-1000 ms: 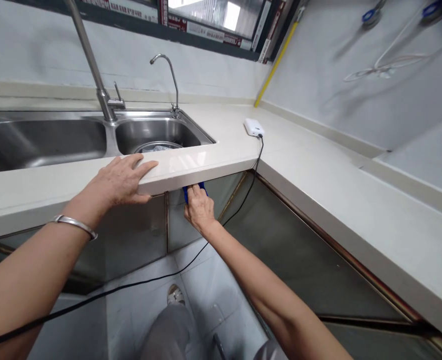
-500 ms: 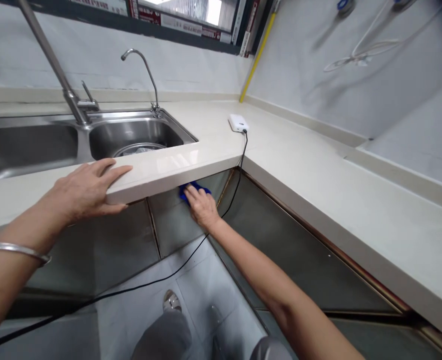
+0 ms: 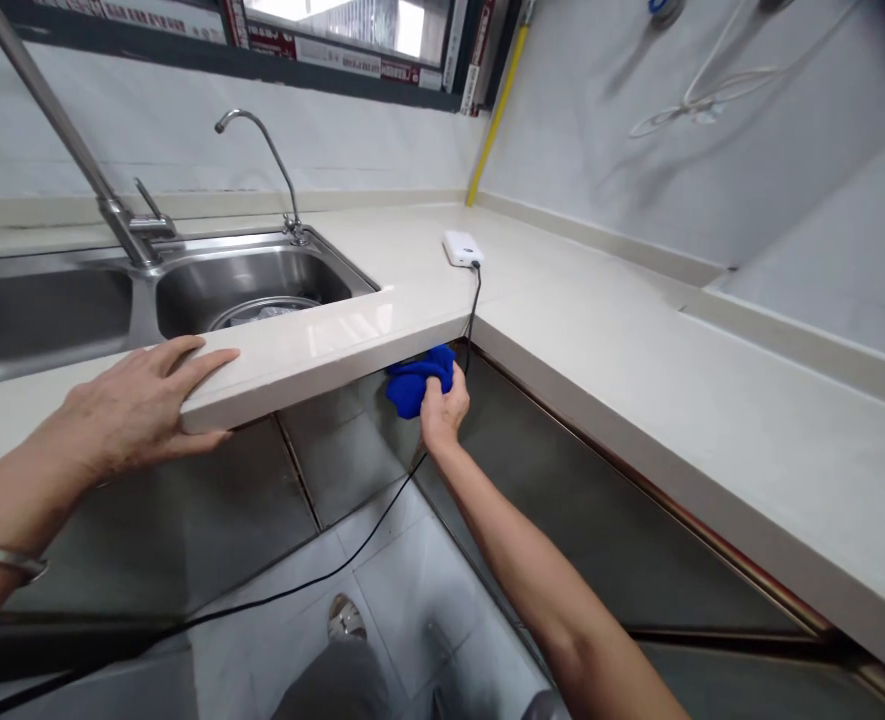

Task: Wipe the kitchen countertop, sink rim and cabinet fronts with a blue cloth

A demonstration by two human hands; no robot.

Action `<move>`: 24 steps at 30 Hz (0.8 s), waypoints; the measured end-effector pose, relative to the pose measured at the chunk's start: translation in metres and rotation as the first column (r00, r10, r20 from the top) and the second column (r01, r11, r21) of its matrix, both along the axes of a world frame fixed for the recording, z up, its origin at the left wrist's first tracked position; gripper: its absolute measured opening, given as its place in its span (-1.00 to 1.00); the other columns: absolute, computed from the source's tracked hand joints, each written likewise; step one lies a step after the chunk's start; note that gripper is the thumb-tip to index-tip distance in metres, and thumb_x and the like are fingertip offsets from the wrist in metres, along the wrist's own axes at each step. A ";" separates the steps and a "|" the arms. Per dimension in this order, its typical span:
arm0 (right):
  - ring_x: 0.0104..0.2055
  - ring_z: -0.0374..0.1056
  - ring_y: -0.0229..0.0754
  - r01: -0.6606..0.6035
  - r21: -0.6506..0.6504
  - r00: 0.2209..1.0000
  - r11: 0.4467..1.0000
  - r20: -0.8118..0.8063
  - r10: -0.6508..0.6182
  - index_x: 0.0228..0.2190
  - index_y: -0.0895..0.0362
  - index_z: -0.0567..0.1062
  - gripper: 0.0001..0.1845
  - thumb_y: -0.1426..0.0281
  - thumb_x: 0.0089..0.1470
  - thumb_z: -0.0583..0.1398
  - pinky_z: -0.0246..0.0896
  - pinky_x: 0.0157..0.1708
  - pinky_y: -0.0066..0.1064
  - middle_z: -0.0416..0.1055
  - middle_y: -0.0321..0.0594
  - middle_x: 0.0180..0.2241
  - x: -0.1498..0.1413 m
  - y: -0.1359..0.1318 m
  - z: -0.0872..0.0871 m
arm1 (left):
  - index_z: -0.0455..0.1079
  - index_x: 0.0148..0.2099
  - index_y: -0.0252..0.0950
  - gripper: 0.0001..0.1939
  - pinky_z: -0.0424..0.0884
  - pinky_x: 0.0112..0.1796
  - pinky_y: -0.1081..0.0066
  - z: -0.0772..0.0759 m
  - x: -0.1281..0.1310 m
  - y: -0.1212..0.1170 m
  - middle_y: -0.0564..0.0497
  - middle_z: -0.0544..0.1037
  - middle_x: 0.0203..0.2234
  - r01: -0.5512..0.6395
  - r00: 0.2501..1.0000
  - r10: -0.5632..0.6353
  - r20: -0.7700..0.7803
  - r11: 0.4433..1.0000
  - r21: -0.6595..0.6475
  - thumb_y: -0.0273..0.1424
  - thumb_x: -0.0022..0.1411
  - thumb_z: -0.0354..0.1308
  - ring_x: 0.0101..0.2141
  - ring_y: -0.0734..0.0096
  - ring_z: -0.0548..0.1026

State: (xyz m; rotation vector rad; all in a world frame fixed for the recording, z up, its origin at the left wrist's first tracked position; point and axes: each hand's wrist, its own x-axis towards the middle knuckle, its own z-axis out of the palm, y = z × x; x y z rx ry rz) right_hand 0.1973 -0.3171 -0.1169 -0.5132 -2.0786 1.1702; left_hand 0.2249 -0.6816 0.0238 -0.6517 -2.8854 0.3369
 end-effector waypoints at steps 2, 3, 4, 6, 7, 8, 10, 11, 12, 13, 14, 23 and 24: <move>0.17 0.39 0.13 0.126 -0.080 0.992 0.989 -0.002 -0.126 0.29 0.35 0.30 -0.27 0.35 0.15 -0.05 0.31 0.17 0.03 0.44 0.21 0.13 -0.018 0.005 0.010 | 0.01 0.47 -0.17 -0.13 0.32 0.22 -0.04 -0.001 -0.001 0.000 -0.27 0.12 0.35 0.003 1.000 -0.003 0.000 1.000 0.003 0.08 0.22 -0.01 0.23 -0.19 0.30; 0.18 0.38 0.18 0.180 -0.113 0.983 0.977 -0.001 -0.181 0.31 0.38 0.27 -0.26 0.36 0.15 -0.07 0.30 0.16 0.10 0.42 0.26 0.13 -0.026 0.009 0.014 | 0.01 0.47 -0.16 -0.13 0.32 0.22 -0.05 -0.002 -0.001 0.000 -0.27 0.11 0.36 0.005 1.000 -0.005 0.002 1.000 0.007 0.09 0.22 -0.02 0.24 -0.19 0.29; 0.20 0.36 0.22 0.217 -0.116 0.976 0.969 0.009 -0.217 0.32 0.40 0.25 -0.25 0.37 0.15 -0.08 0.30 0.14 0.15 0.40 0.30 0.14 -0.032 0.012 0.016 | 0.01 0.47 -0.16 -0.12 0.31 0.22 -0.05 -0.002 -0.001 0.000 -0.27 0.11 0.36 0.010 1.000 -0.011 0.007 1.000 0.008 0.10 0.22 -0.02 0.24 -0.19 0.29; 0.25 0.30 0.23 0.231 0.003 0.970 0.973 0.073 -0.231 0.33 0.42 0.23 -0.25 0.41 0.15 -0.09 0.31 0.13 0.15 0.33 0.34 0.19 -0.041 0.013 0.018 | 0.01 0.48 -0.17 -0.10 0.31 0.23 -0.05 -0.002 -0.001 0.000 -0.27 0.10 0.36 0.015 1.000 -0.015 0.014 1.000 0.005 0.11 0.20 -0.01 0.25 -0.21 0.28; 0.28 0.28 0.21 0.201 0.110 0.969 0.973 0.124 -0.214 0.32 0.42 0.23 -0.26 0.43 0.16 -0.09 0.31 0.14 0.12 0.29 0.34 0.23 -0.042 0.011 0.018 | 0.01 0.48 -0.17 -0.10 0.31 0.23 -0.05 -0.002 -0.001 0.000 -0.28 0.10 0.36 0.010 1.000 -0.010 0.017 1.000 0.004 0.12 0.20 -0.01 0.24 -0.21 0.28; 0.29 0.26 0.19 0.148 0.223 0.966 0.963 0.176 -0.190 0.32 0.43 0.25 -0.28 0.44 0.17 -0.08 0.31 0.16 0.07 0.24 0.33 0.27 -0.041 0.008 0.017 | 0.01 0.48 -0.18 -0.10 0.31 0.23 -0.05 -0.002 -0.002 0.001 -0.28 0.10 0.36 0.007 1.000 -0.007 0.018 1.000 0.003 0.11 0.20 -0.01 0.24 -0.22 0.29; 0.28 0.24 0.17 0.017 0.406 0.956 0.914 0.262 -0.134 0.30 0.40 0.28 -0.32 0.46 0.19 -0.04 0.30 0.17 0.01 0.15 0.29 0.33 -0.036 0.001 0.015 | 0.01 0.48 -0.19 -0.10 0.31 0.22 -0.05 -0.001 -0.002 0.000 -0.29 0.10 0.36 0.010 1.000 -0.010 0.020 1.000 0.004 0.10 0.21 -0.02 0.24 -0.22 0.28; 0.26 0.25 0.17 -0.044 0.466 0.949 0.884 0.295 -0.109 0.30 0.38 0.27 -0.33 0.46 0.19 -0.02 0.31 0.16 0.00 0.12 0.27 0.35 -0.032 -0.001 0.015 | 0.00 0.48 -0.19 -0.11 0.30 0.22 -0.06 -0.001 -0.002 0.000 -0.29 0.09 0.37 0.018 1.000 -0.018 0.018 1.000 0.005 0.10 0.21 -0.02 0.25 -0.22 0.28; 0.23 0.26 0.17 -0.096 0.509 0.941 0.855 0.326 -0.089 0.32 0.35 0.26 -0.33 0.47 0.19 0.00 0.32 0.13 0.00 0.09 0.25 0.37 -0.028 -0.003 0.016 | 0.00 0.48 -0.19 -0.11 0.30 0.22 -0.06 -0.001 -0.003 -0.001 -0.29 0.09 0.37 0.024 1.000 -0.024 0.016 1.000 0.006 0.09 0.22 -0.01 0.25 -0.22 0.28; 0.20 0.27 0.17 -0.136 0.540 0.931 0.831 0.357 -0.079 0.33 0.33 0.24 -0.32 0.47 0.19 0.01 0.35 0.09 -0.01 0.06 0.25 0.38 -0.025 -0.004 0.017 | -0.01 0.48 -0.19 -0.11 0.30 0.22 -0.06 -0.002 -0.003 -0.002 -0.29 0.10 0.37 0.030 0.999 -0.030 0.013 1.000 0.004 0.09 0.22 -0.01 0.24 -0.22 0.28; 0.17 0.27 0.18 -0.163 0.558 0.921 0.814 0.383 -0.078 0.33 0.32 0.23 -0.31 0.47 0.18 0.02 0.37 0.06 -0.02 0.05 0.25 0.38 -0.023 -0.004 0.020 | 0.00 0.48 -0.19 -0.11 0.31 0.22 -0.06 -0.003 -0.004 -0.003 -0.29 0.10 0.36 0.032 0.999 -0.032 0.008 0.999 0.000 0.09 0.22 0.00 0.23 -0.21 0.29; 0.14 0.23 0.14 -0.359 0.654 0.903 0.666 0.424 0.071 0.29 0.29 0.27 -0.37 0.45 0.19 0.06 0.44 0.00 -0.06 -0.02 0.16 0.41 0.005 -0.025 0.024 | -0.01 0.47 -0.16 -0.14 0.35 0.19 -0.01 -0.003 -0.004 0.000 -0.24 0.12 0.35 0.023 0.998 -0.025 -0.053 0.999 -0.037 0.09 0.24 -0.10 0.18 -0.14 0.35; 0.14 0.22 0.12 -0.393 0.670 0.892 0.629 0.445 0.082 0.31 0.29 0.23 -0.35 0.45 0.20 0.07 0.44 0.00 -0.09 -0.06 0.15 0.43 0.009 -0.029 0.022 | 0.00 0.47 -0.16 -0.15 0.35 0.19 -0.01 -0.003 -0.003 0.000 -0.23 0.13 0.35 0.019 0.998 -0.021 -0.059 0.999 -0.035 0.09 0.24 -0.13 0.17 -0.13 0.36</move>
